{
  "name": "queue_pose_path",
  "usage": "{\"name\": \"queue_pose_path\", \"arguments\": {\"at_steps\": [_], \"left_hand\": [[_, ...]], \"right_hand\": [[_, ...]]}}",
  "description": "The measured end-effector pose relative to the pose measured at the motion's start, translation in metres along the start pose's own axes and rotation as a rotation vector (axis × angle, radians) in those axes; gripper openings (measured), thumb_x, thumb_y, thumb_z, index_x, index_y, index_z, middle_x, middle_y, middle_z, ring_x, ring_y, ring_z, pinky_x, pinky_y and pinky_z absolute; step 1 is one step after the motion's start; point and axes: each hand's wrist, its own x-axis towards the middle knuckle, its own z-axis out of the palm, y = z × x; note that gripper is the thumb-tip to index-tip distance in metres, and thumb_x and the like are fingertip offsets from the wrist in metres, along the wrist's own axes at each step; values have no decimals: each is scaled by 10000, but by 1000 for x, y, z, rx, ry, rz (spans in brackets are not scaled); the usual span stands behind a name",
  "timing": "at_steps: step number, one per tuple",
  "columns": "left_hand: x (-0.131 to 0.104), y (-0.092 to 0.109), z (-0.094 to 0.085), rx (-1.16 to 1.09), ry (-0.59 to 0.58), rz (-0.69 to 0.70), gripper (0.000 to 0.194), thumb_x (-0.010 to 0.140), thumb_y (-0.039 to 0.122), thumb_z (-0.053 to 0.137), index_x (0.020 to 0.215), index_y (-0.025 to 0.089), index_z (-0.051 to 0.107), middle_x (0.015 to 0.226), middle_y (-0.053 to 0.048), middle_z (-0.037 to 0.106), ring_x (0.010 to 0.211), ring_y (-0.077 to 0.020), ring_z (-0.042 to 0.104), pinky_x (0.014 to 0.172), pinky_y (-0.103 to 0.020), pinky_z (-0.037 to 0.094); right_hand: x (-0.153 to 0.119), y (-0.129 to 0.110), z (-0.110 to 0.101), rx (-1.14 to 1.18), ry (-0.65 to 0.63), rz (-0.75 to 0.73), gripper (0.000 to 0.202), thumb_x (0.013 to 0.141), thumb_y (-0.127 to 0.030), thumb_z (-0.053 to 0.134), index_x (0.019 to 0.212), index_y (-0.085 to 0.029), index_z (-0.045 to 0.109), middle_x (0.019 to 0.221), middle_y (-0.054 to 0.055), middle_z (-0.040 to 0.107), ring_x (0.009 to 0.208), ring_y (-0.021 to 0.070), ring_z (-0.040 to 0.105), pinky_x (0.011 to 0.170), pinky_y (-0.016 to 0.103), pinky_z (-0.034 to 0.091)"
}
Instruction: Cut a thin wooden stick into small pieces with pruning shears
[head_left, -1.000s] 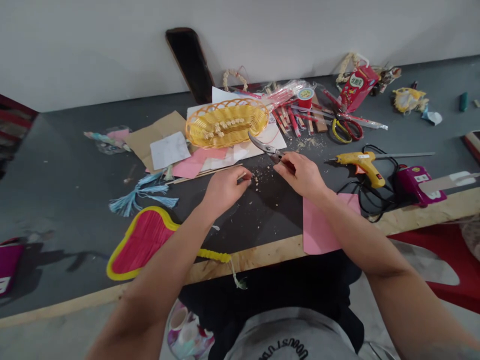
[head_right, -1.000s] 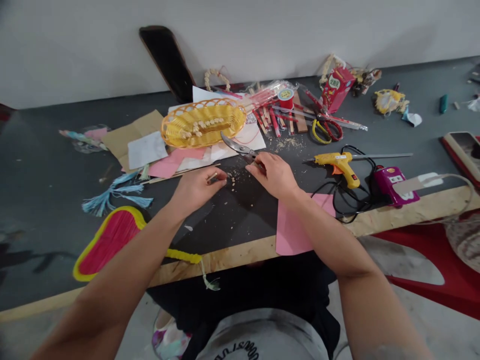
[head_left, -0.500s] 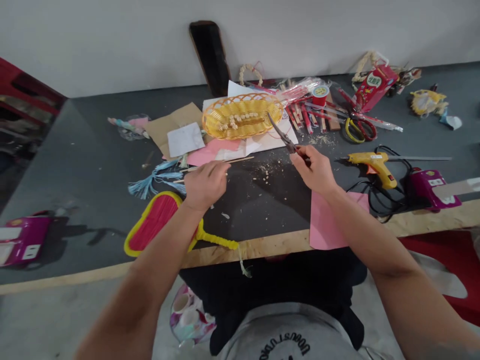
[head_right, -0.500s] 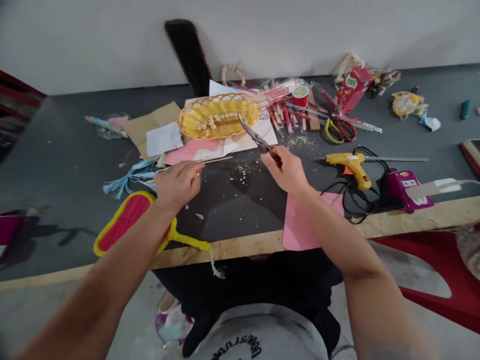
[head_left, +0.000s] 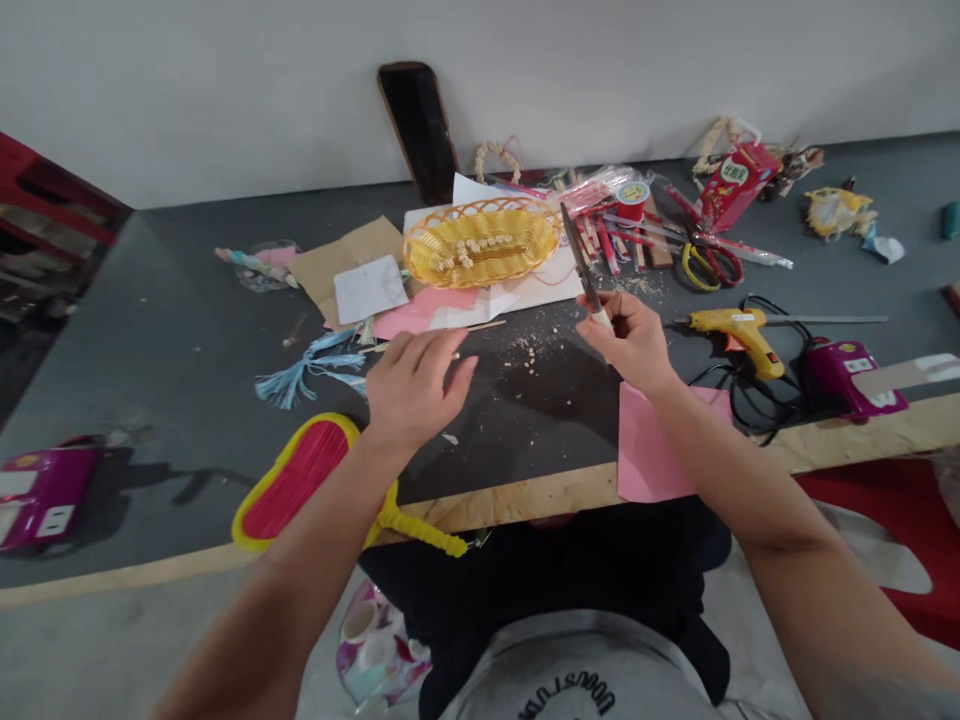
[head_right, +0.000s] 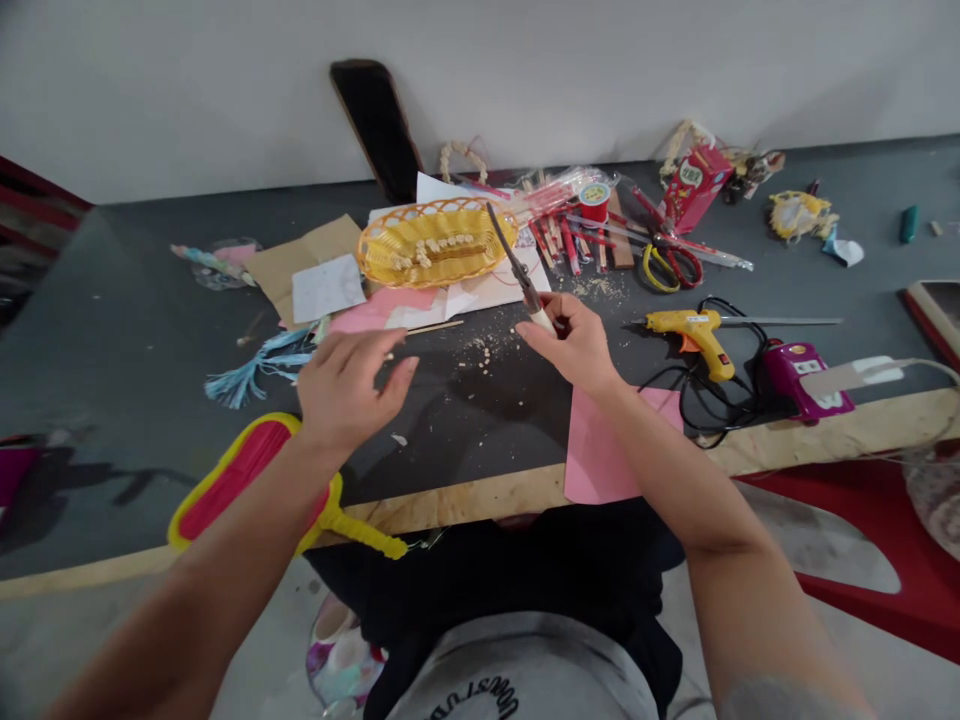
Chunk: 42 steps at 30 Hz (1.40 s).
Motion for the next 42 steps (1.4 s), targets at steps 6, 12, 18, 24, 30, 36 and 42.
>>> {"name": "queue_pose_path", "arguments": {"at_steps": [6,12,18,24,30,36,42], "left_hand": [[40,14,19,-297,58,-115,388,1036,305,368,1314,188,612,1029,-103,752,961,-227,656,900,-387,503],[24,-2,41,-343,98,-140,320,1018,323,458,1197,191,688,899,-83,753,853,-193,679,837,-337,530],[19,0,34,-436,53,-247,362,1025,357,447,1260,176,654,862,-63,749,775,-159,692,767,-293,542],[21,18,25,-532,27,-410,268,1010,386,494,1019,185,670,859,-45,765,734,-138,698,721,-258,534],[20,24,23,-635,84,-417,227,985,369,547,963,188,683,869,-43,743,717,-131,668,683,-240,519],[19,27,23,-654,99,-470,282,977,426,546,925,185,683,794,-28,713,663,-130,612,635,-238,485],[19,29,24,-658,58,-439,217,972,364,563,954,191,692,765,-8,710,630,-117,602,622,-221,466]], "right_hand": [[-1,-10,2,320,-41,154,162,680,-229,649,792,-240,533,1012,20,716,661,105,568,574,266,453],[1,-17,-6,576,-92,262,243,694,-257,685,924,-261,608,1255,21,656,914,175,671,680,317,553],[-10,-22,0,491,-192,255,367,675,-207,741,1001,-277,587,1359,39,595,886,156,635,624,286,513],[-16,-17,0,-226,-103,-172,149,832,-179,624,946,-253,563,1244,67,612,993,196,625,851,392,527],[-23,-21,4,-908,-308,-407,432,816,-83,502,1218,-222,576,1521,153,442,1276,328,490,1022,528,430],[-31,-21,9,-1070,-335,-423,508,801,-105,538,1296,-217,552,1594,162,349,1338,345,398,1063,547,362],[-31,-19,10,-1101,-359,-413,488,784,-105,552,1261,-207,561,1600,182,324,1345,363,381,1049,564,356]]}}
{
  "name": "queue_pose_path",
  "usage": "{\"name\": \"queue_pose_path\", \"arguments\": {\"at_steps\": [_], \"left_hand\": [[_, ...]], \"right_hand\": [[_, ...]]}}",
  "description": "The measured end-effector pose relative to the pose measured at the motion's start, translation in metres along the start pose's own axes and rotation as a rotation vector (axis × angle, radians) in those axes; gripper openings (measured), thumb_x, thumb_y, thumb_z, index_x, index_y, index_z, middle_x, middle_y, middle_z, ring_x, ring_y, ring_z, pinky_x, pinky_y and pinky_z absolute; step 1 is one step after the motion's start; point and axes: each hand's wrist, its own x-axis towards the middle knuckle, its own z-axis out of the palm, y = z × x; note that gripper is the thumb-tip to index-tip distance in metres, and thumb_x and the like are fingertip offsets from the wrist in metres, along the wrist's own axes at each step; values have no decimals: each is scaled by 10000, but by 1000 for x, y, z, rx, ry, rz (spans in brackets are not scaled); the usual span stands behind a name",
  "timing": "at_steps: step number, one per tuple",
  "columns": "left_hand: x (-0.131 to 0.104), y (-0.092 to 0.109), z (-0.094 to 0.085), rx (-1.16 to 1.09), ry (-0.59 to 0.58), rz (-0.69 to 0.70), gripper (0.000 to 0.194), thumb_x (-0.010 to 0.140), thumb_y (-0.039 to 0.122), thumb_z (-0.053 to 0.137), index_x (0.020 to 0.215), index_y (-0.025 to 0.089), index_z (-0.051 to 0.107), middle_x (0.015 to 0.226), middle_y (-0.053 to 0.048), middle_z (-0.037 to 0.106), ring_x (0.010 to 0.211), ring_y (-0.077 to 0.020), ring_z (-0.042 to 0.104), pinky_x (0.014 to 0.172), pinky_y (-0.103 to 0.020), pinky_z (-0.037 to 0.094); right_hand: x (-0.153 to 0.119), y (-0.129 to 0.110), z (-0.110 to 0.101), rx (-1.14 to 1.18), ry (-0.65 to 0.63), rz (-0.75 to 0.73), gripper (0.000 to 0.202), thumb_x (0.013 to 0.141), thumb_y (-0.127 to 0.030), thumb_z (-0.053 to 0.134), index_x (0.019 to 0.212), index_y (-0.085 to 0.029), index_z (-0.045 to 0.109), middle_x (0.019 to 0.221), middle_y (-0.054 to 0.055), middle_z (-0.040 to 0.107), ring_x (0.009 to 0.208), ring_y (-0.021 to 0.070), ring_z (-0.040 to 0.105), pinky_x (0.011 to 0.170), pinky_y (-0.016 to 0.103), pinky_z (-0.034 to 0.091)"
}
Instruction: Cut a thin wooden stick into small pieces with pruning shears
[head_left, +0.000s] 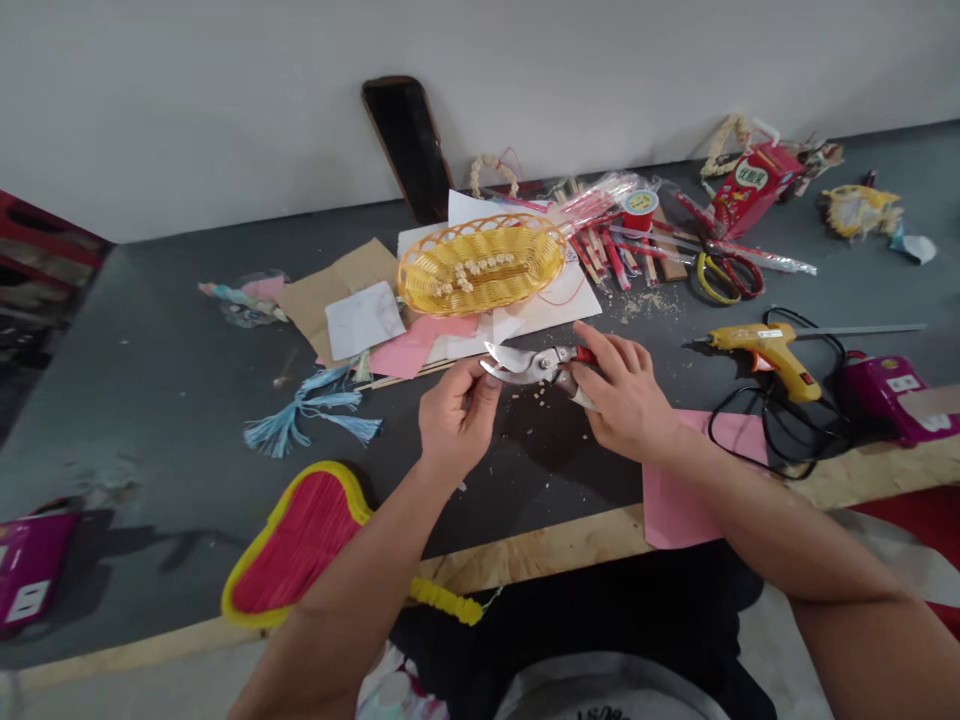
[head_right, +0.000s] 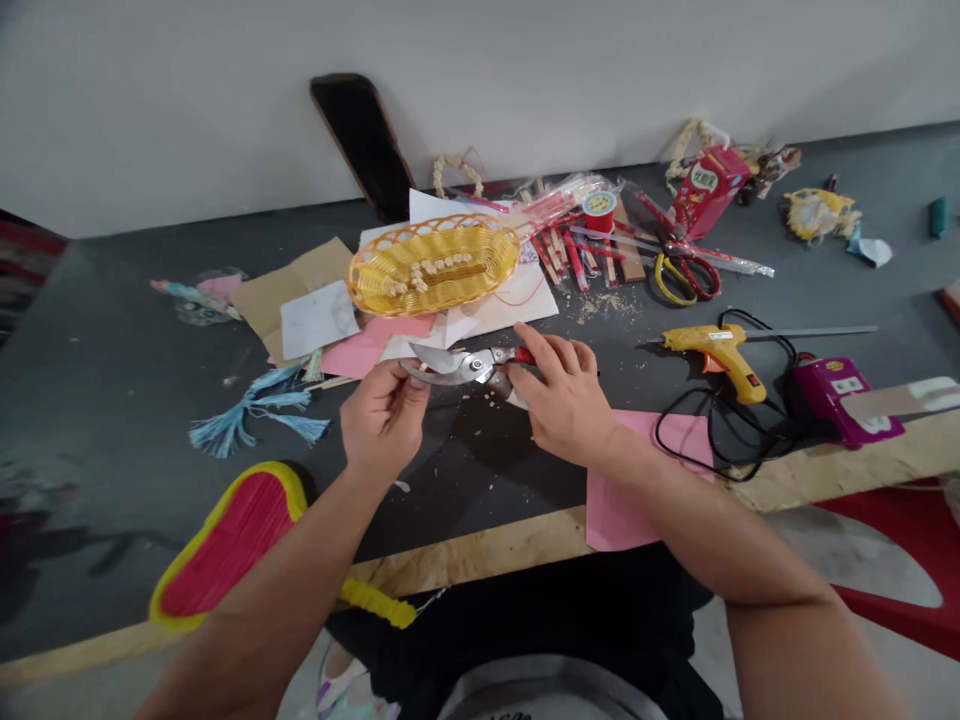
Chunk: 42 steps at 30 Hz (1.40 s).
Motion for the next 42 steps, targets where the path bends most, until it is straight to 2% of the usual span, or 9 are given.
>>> {"name": "queue_pose_path", "arguments": {"at_steps": [6,14,26,33,35,38,40,42], "left_hand": [[1,5,0,16,-61,-11,200,972,305,557,860,196,682,721,-3,725,585,-108,608,586,-214,451],[1,10,-1,-30,-75,-72,262,979,360,545,839,193,690,734,-28,745,628,-130,649,598,-229,488],[1,12,-3,-59,-88,-88,260,982,359,553,847,195,703,740,-18,761,579,-119,637,583,-231,489],[1,11,-3,-82,-93,-116,263,980,377,556,851,195,694,759,-19,771,594,-121,653,600,-230,498],[2,12,-3,-70,-87,-116,268,982,370,555,836,197,699,750,-17,767,592,-120,647,595,-231,494],[3,15,-4,-49,-88,-129,282,983,370,551,829,202,718,723,-14,757,571,-121,627,559,-234,476],[3,17,-5,-44,-98,-133,283,983,372,551,841,205,731,723,-14,759,571,-123,628,545,-235,470],[3,19,-6,-44,-108,-128,275,981,367,555,852,209,740,745,-15,768,570,-122,630,543,-235,472]], "right_hand": [[0,-2,3,14,-17,8,468,803,-98,535,1255,-217,551,1608,172,319,1341,360,395,1047,563,371],[0,-6,6,39,-8,17,428,854,-129,514,1275,-205,537,1578,185,382,1280,355,451,967,525,438],[0,-7,4,37,-42,17,472,785,-95,508,1246,-186,546,1586,174,382,1258,357,450,929,527,457],[1,-7,5,83,-51,42,394,782,-82,510,1151,-213,556,1565,146,432,1204,343,518,885,497,479],[1,-7,6,144,-32,68,425,792,-93,509,1201,-207,527,1533,154,471,1188,330,542,901,491,483],[2,-6,6,201,-1,100,642,806,-136,525,1429,-159,370,1485,182,510,1196,330,551,934,492,484],[2,-6,6,183,-21,107,745,821,-175,534,1517,-147,270,1443,188,538,1182,341,557,937,501,486],[3,-6,5,158,-58,108,767,818,-187,533,1536,-160,266,1387,183,570,1152,345,565,926,507,492]]}}
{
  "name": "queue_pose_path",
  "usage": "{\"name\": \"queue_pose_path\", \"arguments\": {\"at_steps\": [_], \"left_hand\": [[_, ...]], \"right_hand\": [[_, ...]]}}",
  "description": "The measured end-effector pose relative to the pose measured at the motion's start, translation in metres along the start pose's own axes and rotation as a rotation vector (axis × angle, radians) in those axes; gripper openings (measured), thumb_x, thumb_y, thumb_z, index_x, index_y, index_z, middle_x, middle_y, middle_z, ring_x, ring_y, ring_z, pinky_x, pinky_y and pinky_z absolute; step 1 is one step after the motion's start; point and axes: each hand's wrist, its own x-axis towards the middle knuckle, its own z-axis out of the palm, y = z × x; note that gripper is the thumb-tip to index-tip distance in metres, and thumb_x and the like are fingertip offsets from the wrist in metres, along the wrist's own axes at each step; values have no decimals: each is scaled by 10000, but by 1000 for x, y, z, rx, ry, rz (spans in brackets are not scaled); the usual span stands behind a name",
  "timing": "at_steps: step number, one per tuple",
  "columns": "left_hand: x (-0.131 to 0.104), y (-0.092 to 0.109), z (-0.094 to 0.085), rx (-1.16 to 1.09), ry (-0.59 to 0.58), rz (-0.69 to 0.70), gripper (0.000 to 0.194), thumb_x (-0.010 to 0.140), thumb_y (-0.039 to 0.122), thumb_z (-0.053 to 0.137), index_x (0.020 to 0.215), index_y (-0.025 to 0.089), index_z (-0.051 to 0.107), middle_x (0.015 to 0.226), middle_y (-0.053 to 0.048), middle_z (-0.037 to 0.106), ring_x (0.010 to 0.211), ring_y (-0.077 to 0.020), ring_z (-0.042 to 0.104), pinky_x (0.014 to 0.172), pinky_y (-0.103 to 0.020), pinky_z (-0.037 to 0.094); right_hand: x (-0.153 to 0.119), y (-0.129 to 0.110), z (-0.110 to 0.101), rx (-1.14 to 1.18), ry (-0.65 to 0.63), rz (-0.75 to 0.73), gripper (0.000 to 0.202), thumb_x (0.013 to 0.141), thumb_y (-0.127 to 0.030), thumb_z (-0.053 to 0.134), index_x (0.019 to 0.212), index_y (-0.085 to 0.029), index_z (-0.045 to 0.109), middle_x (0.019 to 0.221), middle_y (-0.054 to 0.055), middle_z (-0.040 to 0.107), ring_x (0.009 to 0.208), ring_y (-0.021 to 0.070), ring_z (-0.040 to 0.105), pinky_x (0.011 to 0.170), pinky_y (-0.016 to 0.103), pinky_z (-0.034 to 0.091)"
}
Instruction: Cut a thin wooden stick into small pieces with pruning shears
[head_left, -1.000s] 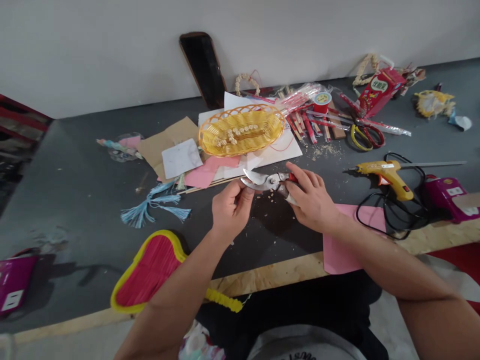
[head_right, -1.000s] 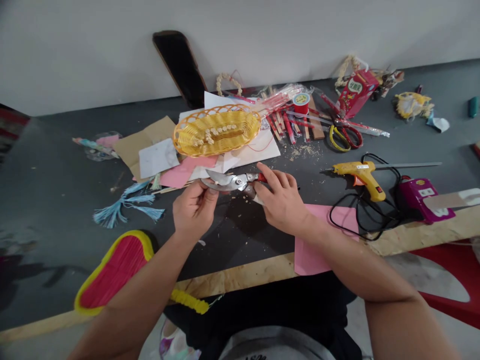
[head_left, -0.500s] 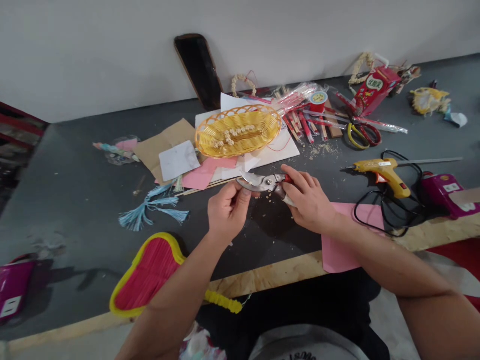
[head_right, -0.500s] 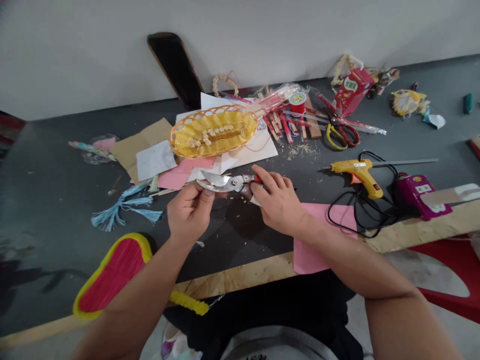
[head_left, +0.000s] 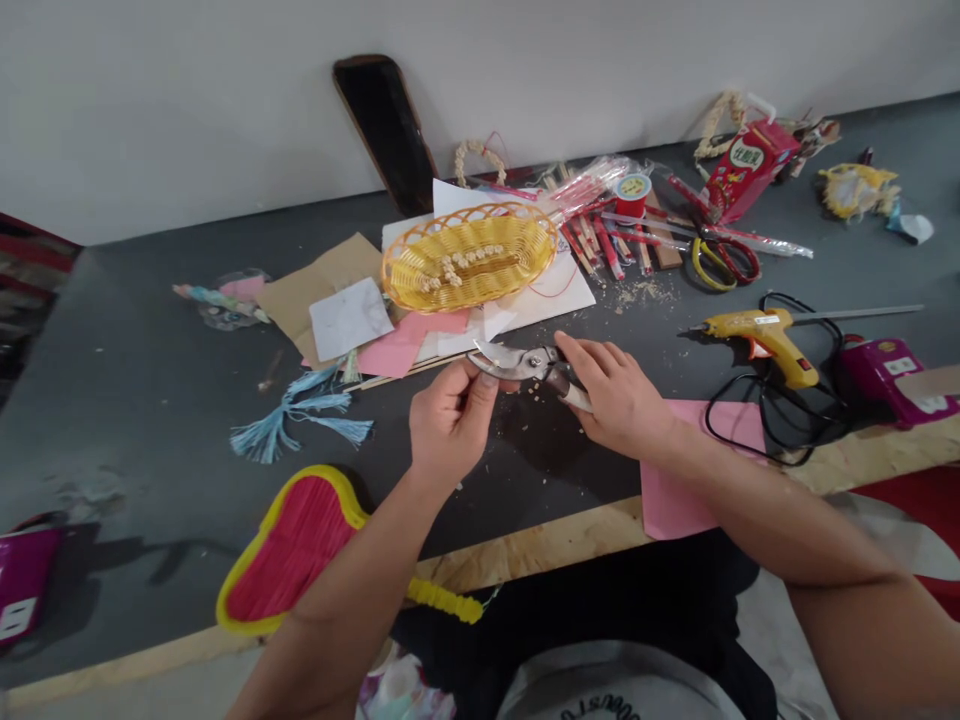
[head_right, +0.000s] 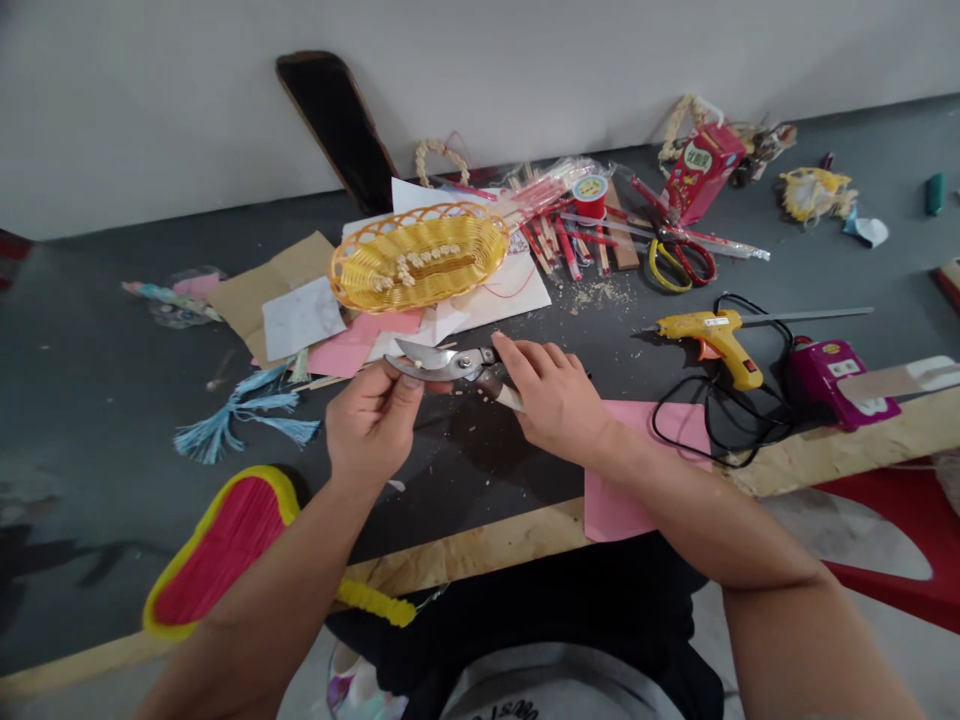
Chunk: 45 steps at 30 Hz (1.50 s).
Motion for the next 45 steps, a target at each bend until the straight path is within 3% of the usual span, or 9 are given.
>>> {"name": "queue_pose_path", "arguments": {"at_steps": [10,17,27,33,37,41,45], "left_hand": [[-2,3,2,5,-19,-33,291,979,364,554,839,195,746,761,-21,775,585,-120,635,546,-225,465],[-1,-9,5,-164,4,-92,226,921,391,653,919,175,720,810,-31,781,704,-148,690,664,-234,503],[-2,-10,-1,-247,-93,-105,218,946,368,633,889,178,723,760,-37,765,533,-99,532,535,-229,392],[0,-9,-2,-367,-133,-148,227,933,387,653,837,186,697,763,-53,770,665,-138,639,560,-232,410],[-1,-8,0,-400,-116,-173,220,928,391,660,867,185,708,752,-51,766,651,-137,638,546,-234,404],[-2,-10,3,-355,-79,-170,222,926,397,662,898,183,717,739,-33,752,551,-100,544,522,-227,382],[-1,-9,4,-284,-1,-172,220,912,389,679,866,177,708,607,11,657,483,-83,478,498,-221,365]], "right_hand": [[-1,-3,-5,-23,-87,44,756,760,-108,486,1504,-161,359,1257,180,615,1086,319,581,882,466,503],[3,-5,-7,-94,-110,84,759,809,-120,477,1546,-178,305,1371,163,575,1162,308,547,891,437,473],[1,-6,-14,-147,-141,40,834,785,-120,491,1580,-188,251,1443,127,535,1165,305,533,845,418,454],[1,-5,-11,-129,-146,50,755,845,-136,476,1571,-209,281,1334,138,592,1119,297,554,871,416,442],[1,-5,-12,-120,-170,42,751,833,-120,485,1556,-217,308,1271,131,612,1080,280,572,873,398,443],[1,-6,-13,-133,-189,74,794,773,-86,508,1538,-214,339,1267,126,617,1080,278,581,850,387,445],[3,-6,-12,-139,-161,89,766,804,-104,483,1545,-218,327,1310,125,607,1106,283,571,847,398,439]]}}
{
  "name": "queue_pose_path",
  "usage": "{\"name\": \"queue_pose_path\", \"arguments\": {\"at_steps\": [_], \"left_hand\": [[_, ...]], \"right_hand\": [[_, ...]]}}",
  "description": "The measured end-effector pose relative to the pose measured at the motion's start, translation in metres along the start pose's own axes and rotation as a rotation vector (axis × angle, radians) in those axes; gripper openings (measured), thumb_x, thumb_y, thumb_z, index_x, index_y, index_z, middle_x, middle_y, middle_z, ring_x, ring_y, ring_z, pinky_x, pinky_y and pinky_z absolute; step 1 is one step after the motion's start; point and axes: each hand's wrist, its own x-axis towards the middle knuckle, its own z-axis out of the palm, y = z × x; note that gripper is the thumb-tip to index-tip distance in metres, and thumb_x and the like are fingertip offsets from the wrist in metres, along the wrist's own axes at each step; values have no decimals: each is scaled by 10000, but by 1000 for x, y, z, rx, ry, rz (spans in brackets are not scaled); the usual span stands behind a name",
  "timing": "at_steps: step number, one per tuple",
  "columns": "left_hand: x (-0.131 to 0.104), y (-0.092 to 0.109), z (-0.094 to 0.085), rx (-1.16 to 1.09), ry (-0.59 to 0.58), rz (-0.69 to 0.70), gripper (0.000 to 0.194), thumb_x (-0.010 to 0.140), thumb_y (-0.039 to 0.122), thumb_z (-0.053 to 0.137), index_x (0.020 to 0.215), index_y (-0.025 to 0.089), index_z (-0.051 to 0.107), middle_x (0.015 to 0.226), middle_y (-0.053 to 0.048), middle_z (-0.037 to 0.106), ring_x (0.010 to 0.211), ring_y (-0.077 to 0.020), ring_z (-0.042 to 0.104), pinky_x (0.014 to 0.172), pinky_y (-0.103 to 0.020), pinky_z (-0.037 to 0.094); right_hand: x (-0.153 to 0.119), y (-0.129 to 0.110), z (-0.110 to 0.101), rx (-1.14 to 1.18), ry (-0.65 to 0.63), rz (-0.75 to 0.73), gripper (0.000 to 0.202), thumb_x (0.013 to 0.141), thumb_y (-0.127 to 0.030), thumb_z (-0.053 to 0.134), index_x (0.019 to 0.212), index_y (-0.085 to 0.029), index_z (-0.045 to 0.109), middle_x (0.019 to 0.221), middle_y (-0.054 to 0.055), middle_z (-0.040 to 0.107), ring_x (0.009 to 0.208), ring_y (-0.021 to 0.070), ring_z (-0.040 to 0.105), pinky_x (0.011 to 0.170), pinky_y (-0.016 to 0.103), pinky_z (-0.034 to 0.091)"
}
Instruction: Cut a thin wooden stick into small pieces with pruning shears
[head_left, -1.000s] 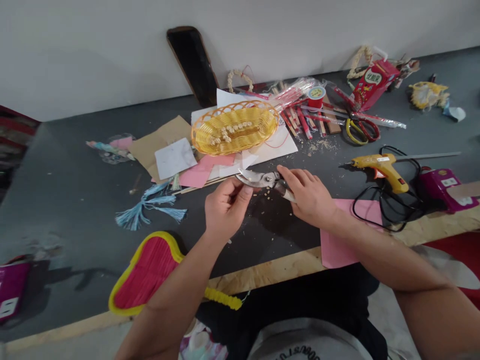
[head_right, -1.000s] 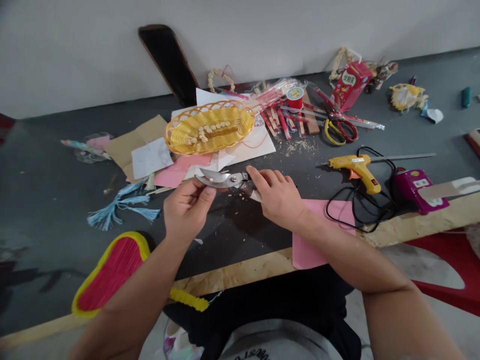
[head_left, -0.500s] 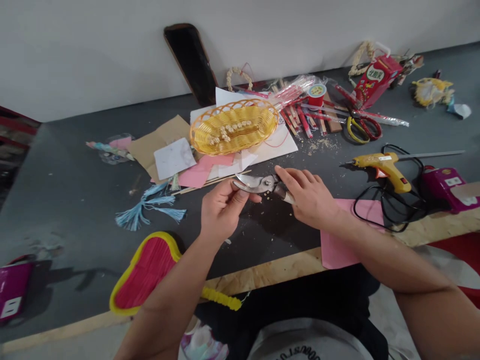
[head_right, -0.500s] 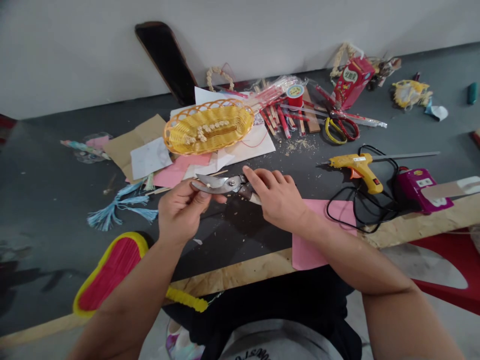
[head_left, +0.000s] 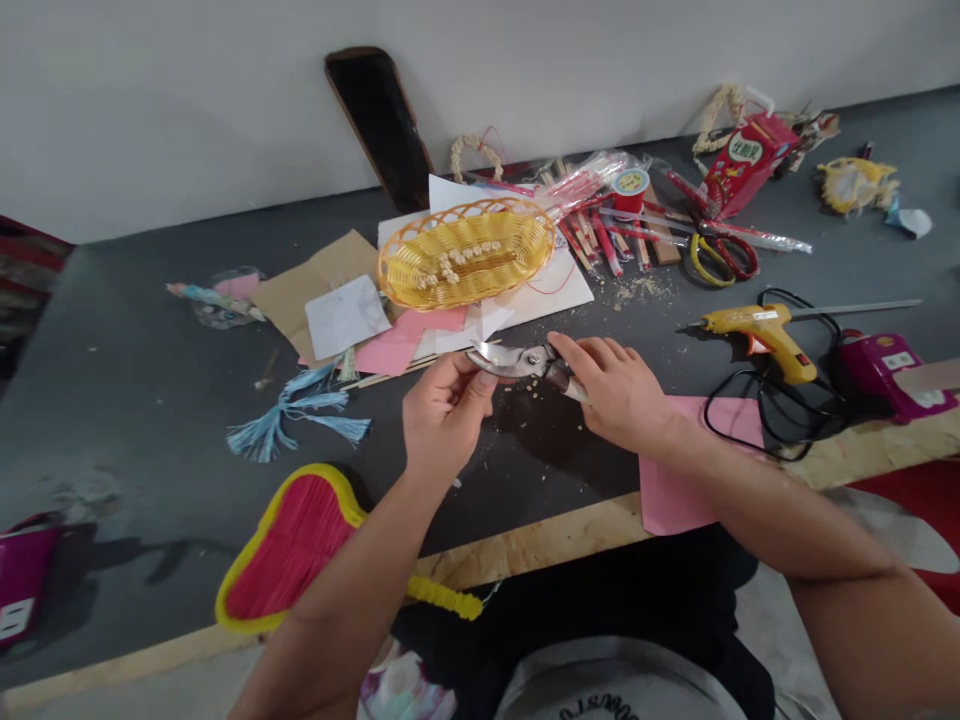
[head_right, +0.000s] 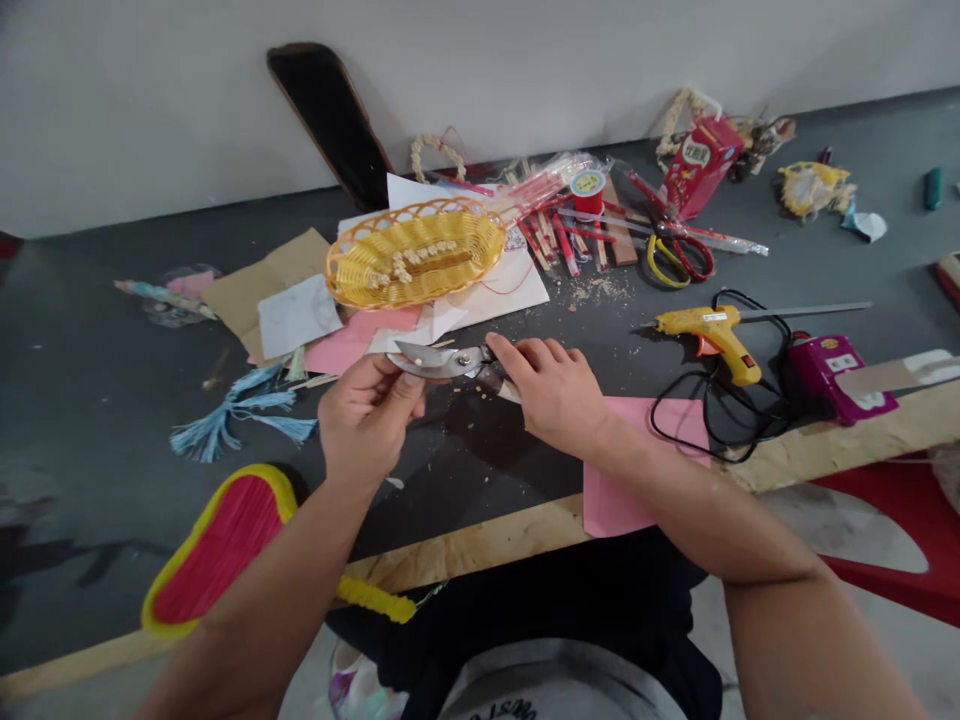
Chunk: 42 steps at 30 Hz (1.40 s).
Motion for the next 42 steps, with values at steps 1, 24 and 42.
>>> {"name": "queue_pose_path", "arguments": {"at_steps": [1,24,42], "left_hand": [[0,1,0,9,14,3,220,912,387,678,853,178,707,564,24,618,474,-84,474,493,-219,359],[10,16,-1,-460,-229,-305,407,678,502,851,670,172,613,527,-42,673,334,-39,281,356,-215,157],[6,-3,1,-229,-43,-134,252,805,394,791,801,176,665,747,-56,765,467,-79,472,455,-225,368]], "right_hand": [[0,0,0,1,1,-4,773,804,-107,481,1551,-215,314,1323,129,602,1114,285,567,848,401,438],[1,10,-6,34,-26,-121,907,727,-84,510,1583,-226,250,1381,122,566,1156,289,542,904,413,456],[2,5,2,28,19,-20,803,797,-106,473,1567,-236,289,1300,126,602,1107,281,560,878,402,454]]}}
